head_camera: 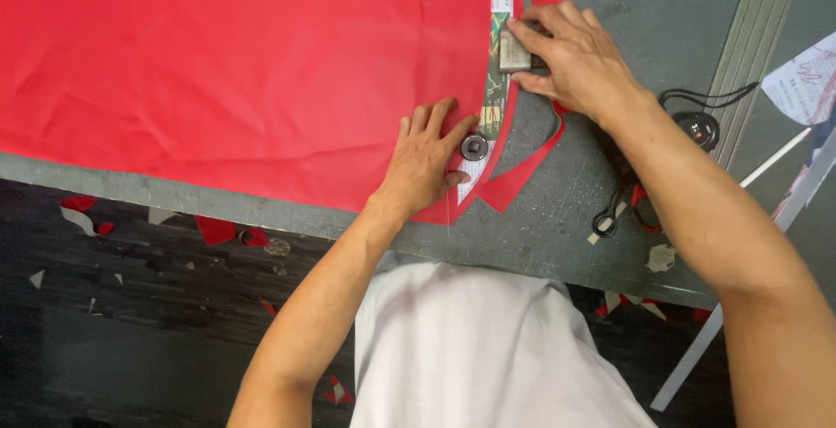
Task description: The person uses a ruler and pencil to mark a straight line on a large red sheet of paper, then cuts along the line with scissors. They repeat the process to cut a second piece, using padlocks to hold the template in place while cutting.
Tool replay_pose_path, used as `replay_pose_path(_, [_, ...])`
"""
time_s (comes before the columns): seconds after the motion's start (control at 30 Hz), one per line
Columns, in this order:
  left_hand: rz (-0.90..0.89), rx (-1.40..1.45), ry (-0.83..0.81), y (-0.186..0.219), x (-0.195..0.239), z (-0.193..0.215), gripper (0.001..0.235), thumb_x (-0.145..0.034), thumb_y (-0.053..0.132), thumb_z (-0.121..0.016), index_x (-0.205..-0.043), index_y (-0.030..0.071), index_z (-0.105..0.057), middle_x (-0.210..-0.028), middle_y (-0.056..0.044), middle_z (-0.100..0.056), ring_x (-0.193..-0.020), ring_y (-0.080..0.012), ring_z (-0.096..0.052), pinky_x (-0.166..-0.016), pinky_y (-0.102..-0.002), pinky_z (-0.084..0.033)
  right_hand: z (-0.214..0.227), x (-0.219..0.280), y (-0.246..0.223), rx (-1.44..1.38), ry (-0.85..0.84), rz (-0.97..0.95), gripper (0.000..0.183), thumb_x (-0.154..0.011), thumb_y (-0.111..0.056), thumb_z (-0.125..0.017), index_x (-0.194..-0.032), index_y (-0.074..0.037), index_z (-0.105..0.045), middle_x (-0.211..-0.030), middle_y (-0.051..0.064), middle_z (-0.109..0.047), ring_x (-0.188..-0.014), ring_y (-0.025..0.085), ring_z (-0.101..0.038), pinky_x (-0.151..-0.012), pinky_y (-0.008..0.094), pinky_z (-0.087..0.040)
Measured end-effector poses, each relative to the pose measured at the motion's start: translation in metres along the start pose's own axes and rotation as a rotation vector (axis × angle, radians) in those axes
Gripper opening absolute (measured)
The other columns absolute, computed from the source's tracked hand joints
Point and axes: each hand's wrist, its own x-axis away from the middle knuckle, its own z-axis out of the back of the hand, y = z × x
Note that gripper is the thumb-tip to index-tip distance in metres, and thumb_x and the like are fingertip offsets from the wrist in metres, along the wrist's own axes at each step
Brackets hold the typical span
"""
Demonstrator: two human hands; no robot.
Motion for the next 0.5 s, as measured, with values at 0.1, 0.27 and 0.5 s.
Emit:
replay_pose_path(0.1, [0.0, -0.015, -0.01, -0.001, 0.002, -0.002, 0.092, -0.06, 0.023, -0.094, -0.143, 0.016, -0.054, -0.147, -0.013, -0.044, -0.132, -0.0352, -0.043, -0.102, -0.05, -0.038, 0.006, 0.013, -0.02, 0.039, 0.116, -0.017, 0.077, -0.08, -0.029, -0.087, -0.147, -0.002, -0.06, -0.148, 0.02, -0.055, -0.132, 0.035, -0.05, -0.104, 0.045, -0.044])
replay_pose_path(0.27, [-0.011, -0.011, -0.001, -0.002, 0.0, 0.0, 0.092, -0.059, 0.026, -0.094, -0.141, 0.015, -0.054, -0.146, -0.015, -0.044, -0.131, -0.0362, -0.043, -0.101, -0.052, -0.038, 0.005, 0.049, -0.083, -0.427, -0.02, -0.117, 0.068, -0.077, -0.029, -0.088, -0.136, -0.005, -0.061, -0.132, 0.014, -0.062, -0.12, 0.032, -0.055, -0.102, 0.044, -0.048])
replay_pose_path(0.5, [-0.025, -0.023, -0.009, -0.003, -0.001, 0.0, 0.091, -0.06, 0.025, -0.094, -0.141, 0.014, -0.054, -0.146, -0.015, -0.044, -0.13, -0.0371, -0.043, -0.102, -0.052, -0.039, -0.026, 0.06, -0.109, -0.468, 0.173, -0.19, 0.045, -0.084, -0.014, -0.084, -0.123, -0.003, -0.064, -0.118, 0.012, -0.068, -0.111, 0.032, -0.065, -0.095, 0.04, -0.054])
